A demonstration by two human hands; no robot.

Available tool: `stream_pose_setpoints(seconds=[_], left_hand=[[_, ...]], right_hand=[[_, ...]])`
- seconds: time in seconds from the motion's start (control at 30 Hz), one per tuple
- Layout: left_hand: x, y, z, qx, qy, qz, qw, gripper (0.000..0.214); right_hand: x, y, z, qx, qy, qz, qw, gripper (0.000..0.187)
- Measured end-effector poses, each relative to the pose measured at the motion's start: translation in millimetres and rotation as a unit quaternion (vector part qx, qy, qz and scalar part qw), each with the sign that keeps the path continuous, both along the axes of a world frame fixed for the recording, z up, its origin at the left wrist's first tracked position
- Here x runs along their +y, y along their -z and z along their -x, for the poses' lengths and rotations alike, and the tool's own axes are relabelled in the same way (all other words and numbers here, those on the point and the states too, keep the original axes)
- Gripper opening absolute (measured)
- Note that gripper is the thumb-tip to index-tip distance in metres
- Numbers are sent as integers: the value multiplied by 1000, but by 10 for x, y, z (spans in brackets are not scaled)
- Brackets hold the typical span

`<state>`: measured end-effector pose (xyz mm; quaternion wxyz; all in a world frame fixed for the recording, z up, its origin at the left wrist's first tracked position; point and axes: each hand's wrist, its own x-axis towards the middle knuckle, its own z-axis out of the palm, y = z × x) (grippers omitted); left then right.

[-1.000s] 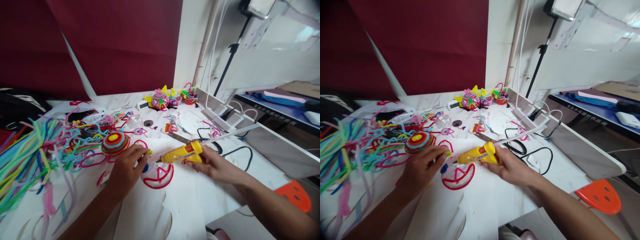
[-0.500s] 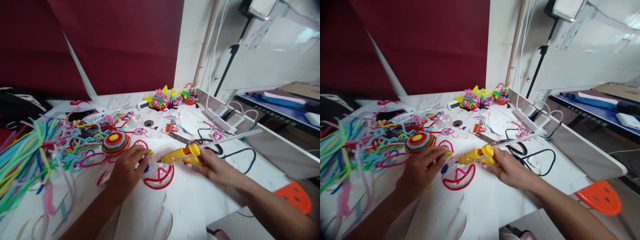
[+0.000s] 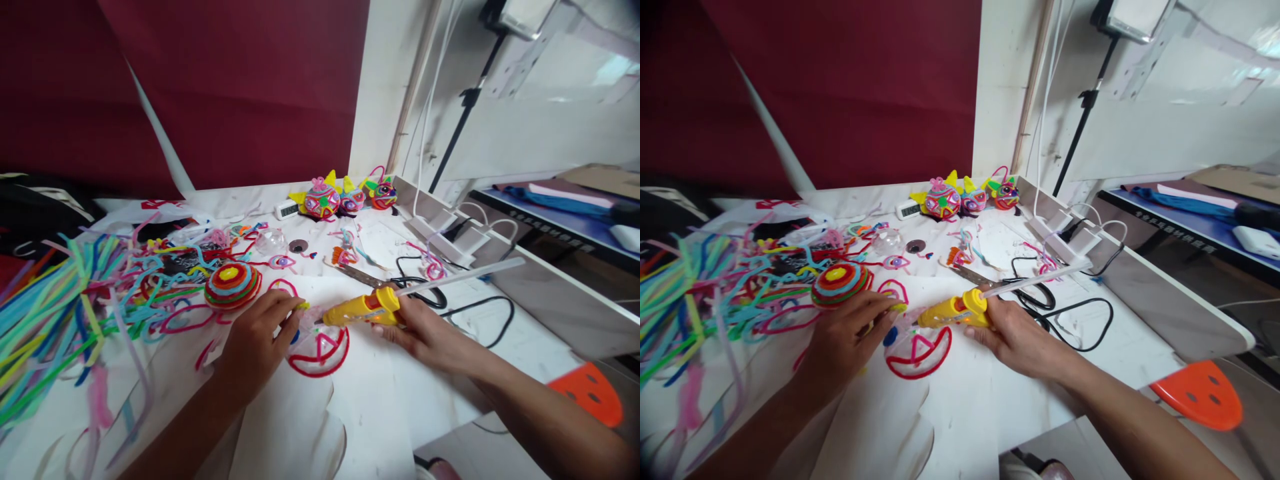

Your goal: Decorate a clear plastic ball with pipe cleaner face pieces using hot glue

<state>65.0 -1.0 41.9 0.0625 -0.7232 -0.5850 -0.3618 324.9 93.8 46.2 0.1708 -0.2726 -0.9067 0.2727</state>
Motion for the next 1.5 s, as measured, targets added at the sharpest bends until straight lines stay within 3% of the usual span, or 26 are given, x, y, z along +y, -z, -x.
stream_pose_setpoints(seconds=[1.5], left_hand=[[-17,9,13,14,11,-9,1000,18]], right_hand=[[-76,-41,-7,-15,-24,-88,996,14]])
